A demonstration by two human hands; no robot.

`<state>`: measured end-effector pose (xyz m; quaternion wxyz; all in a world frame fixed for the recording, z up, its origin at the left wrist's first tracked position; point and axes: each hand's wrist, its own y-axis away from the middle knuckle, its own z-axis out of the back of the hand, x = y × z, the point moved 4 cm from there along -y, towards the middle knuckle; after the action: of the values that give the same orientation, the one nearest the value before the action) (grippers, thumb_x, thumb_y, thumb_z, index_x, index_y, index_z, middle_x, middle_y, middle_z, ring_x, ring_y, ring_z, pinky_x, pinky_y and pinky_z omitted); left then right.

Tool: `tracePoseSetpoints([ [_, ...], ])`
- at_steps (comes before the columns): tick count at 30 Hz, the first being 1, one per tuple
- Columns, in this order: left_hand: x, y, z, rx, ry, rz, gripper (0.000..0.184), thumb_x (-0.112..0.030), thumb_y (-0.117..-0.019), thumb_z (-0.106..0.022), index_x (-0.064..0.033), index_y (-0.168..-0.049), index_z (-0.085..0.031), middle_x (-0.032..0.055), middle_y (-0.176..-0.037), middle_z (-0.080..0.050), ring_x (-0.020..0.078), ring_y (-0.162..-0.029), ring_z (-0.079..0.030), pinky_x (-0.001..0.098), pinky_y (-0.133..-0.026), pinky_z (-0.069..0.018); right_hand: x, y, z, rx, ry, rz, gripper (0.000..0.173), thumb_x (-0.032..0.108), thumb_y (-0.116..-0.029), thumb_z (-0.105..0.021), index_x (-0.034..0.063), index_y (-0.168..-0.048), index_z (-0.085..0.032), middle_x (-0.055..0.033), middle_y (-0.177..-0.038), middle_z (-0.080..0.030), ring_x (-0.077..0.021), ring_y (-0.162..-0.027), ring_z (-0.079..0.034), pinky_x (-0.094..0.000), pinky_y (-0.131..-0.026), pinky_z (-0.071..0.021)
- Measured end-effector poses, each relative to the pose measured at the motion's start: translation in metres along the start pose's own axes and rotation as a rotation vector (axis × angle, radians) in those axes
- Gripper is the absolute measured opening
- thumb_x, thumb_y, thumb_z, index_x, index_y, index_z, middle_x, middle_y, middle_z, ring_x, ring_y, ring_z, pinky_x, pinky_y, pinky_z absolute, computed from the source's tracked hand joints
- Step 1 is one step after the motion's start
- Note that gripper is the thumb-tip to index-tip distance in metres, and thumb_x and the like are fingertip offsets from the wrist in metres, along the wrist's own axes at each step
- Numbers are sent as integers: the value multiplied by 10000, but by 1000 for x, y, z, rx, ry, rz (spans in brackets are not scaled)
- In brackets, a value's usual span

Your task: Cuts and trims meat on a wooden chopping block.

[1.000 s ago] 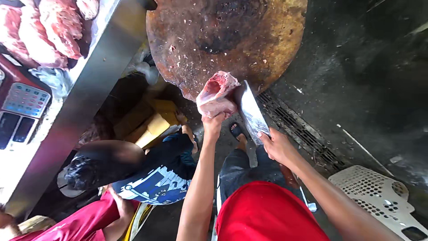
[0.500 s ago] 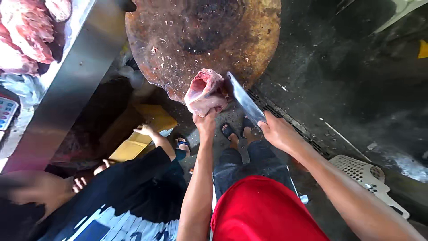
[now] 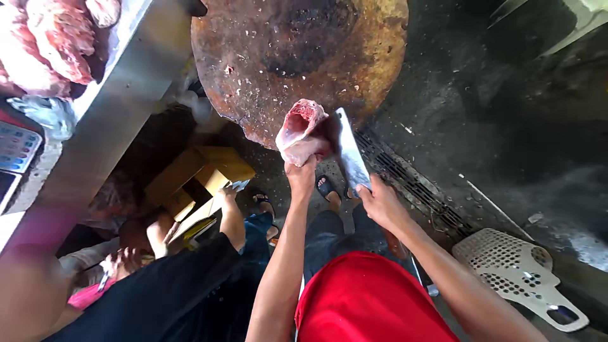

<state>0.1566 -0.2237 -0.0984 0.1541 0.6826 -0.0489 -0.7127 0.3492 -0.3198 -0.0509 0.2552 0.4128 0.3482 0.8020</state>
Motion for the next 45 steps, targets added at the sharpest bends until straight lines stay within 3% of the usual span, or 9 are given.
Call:
tracePoseSetpoints([
  [7, -7, -20, 22, -70, 165, 26, 473, 83, -783, -687, -62, -1215, -561, 72, -969, -709, 187, -795, -714, 390, -700, -630, 1, 5, 15, -130, 81, -64, 476, 325, -1102, -423, 69, -1503, -407, -182, -990, -695, -331, -863, -719, -518, -783, -583],
  [13, -22, -39, 46, -157, 235, 108, 444, 97, -742, -623, -83, -1139, -537, 62, -880, -685, 160, -674, -674, 350, -575, -592, 32, -9, -1, -2, 202, -22, 448, 355, -1106, -390, 107, -1477, -432, -186, -1056, -711, -377, -1044, -697, -577, -926, -525],
  [19, -27, -66, 67, -121, 217, 112, 476, 116, -721, -600, -86, -1143, -514, 50, -886, -682, 151, -680, -678, 342, -574, -600, -12, -6, 52, -253, -108, -147, 464, 294, -1097, -447, 44, -1483, -392, -175, -924, -658, -261, -660, -682, -464, -648, -606],
  [25, -50, -113, 59, 105, 179, 144, 516, 81, -724, -577, -79, -1214, -547, 43, -953, -695, 133, -789, -688, 331, -655, -595, -39, -14, 102, -642, -375, -38, 397, 242, -1093, -480, 5, -1408, -430, -99, -761, -592, -188, -518, -606, -384, -512, -575],
  [29, -58, -158, 54, 112, -33, 141, 425, 45, -816, -592, -51, -1230, -594, 85, -979, -676, 156, -791, -658, 359, -673, -571, -30, -46, 78, -761, -968, 153, 193, 169, -1101, -468, 21, -1225, -457, -7, -557, -487, -125, -374, -507, -315, -385, -528],
  [32, -66, -176, 52, 62, -136, 106, 474, -2, -851, -612, -30, -1325, -616, 154, -1103, -687, 214, -911, -673, 425, -786, -574, -13, -89, 38, -614, -1131, 53, 189, 206, -1107, -470, 23, -1155, -459, -5, -526, -457, -129, -372, -500, -328, -397, -534],
  [35, -69, -175, 53, -13, -87, 135, 444, -19, -908, -640, -31, -1350, -596, 168, -1126, -666, 225, -924, -660, 427, -798, -569, -11, -104, 18, -408, -1022, -81, 238, 211, -1094, -509, 20, -1228, -459, -31, -592, -469, -139, -401, -499, -328, -409, -530],
  [40, -45, -143, 60, -115, 64, 177, 428, -241, -1008, -626, -128, -1409, -529, 126, -1177, -641, 214, -883, -638, 423, -718, -557, -21, -51, 27, -501, -784, 2, 280, 205, -1081, -538, 13, -1276, -476, -32, -577, -497, -135, -390, -504, -322, -386, -513],
  [45, -48, -93, 59, -221, -430, -204, 324, -171, -984, -649, -20, -1270, -666, 190, -1424, -556, 320, -1303, -555, 490, -1067, -497, -27, -50, 27, -492, -331, 127, 399, 255, -1069, -555, -38, -1337, -528, -97, -667, -571, -184, -472, -550, -393, -488, -538],
])
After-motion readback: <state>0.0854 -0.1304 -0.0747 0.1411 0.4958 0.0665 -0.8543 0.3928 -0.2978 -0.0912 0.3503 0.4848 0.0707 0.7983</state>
